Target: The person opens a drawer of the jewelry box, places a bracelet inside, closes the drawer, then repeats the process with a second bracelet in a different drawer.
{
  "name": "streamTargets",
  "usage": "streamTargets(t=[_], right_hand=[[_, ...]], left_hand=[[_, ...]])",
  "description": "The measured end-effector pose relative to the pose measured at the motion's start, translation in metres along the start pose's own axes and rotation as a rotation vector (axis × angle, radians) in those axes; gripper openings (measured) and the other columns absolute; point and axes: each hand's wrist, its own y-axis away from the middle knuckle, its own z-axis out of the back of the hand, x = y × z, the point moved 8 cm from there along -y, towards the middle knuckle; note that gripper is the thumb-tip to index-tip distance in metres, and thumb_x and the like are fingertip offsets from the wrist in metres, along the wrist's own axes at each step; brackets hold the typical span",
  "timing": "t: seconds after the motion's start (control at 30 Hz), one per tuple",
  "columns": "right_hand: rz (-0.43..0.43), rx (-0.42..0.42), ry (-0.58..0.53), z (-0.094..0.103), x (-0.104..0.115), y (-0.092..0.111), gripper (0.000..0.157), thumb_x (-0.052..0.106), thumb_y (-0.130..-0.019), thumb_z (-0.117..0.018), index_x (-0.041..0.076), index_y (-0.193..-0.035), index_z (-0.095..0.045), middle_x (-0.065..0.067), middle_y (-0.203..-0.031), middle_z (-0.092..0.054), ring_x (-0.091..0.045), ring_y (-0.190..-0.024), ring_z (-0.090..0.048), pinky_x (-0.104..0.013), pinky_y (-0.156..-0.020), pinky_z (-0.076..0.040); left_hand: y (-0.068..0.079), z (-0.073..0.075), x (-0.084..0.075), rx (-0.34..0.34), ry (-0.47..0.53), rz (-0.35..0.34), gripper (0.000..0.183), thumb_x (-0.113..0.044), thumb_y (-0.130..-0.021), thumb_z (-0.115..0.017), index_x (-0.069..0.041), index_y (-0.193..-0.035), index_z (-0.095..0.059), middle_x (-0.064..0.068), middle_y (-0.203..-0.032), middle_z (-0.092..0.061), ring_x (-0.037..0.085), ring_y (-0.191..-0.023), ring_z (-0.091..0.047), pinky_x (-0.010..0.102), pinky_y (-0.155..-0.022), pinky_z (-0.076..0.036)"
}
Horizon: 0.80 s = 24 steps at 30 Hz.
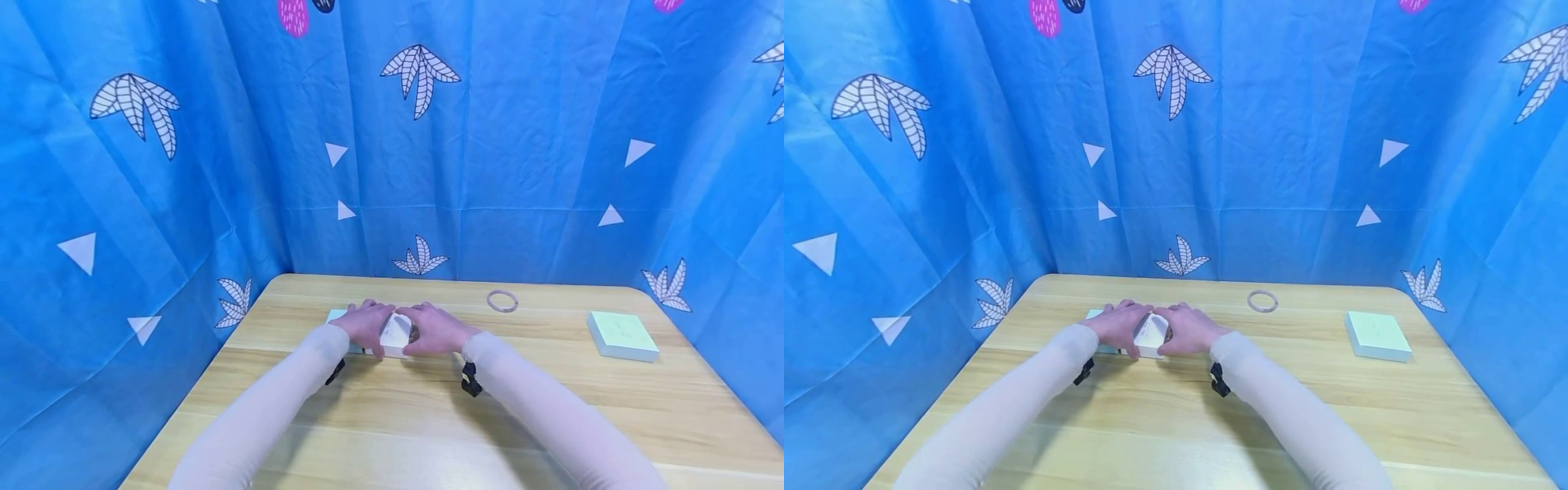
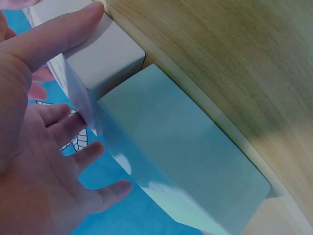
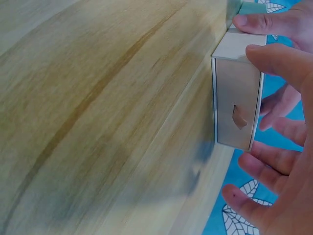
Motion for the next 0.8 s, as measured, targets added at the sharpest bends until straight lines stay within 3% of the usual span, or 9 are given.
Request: streamTargets(t=[0.8], right_hand=[[-0.001, 0.003, -0.011, -0.0004, 0.0001, 0.0013, 0.086, 0.045, -0.080, -0.080, 0.020, -0.153, -0.044, -0.006, -0.151, -0.052, -0.026, -0.128, -0.053, -0.042, -0.096, -0.051]], left_hand=[[0.0027, 0.0006, -0.0011, 0.007, 0.014, -0.012, 0.108, -0.041, -0.067, -0.092, -0.022, -0.157, -0.036, 0.003, -0.155, -0.045, 0.030, -0.143, -0.034, 0.068, -0.117, -0.021]])
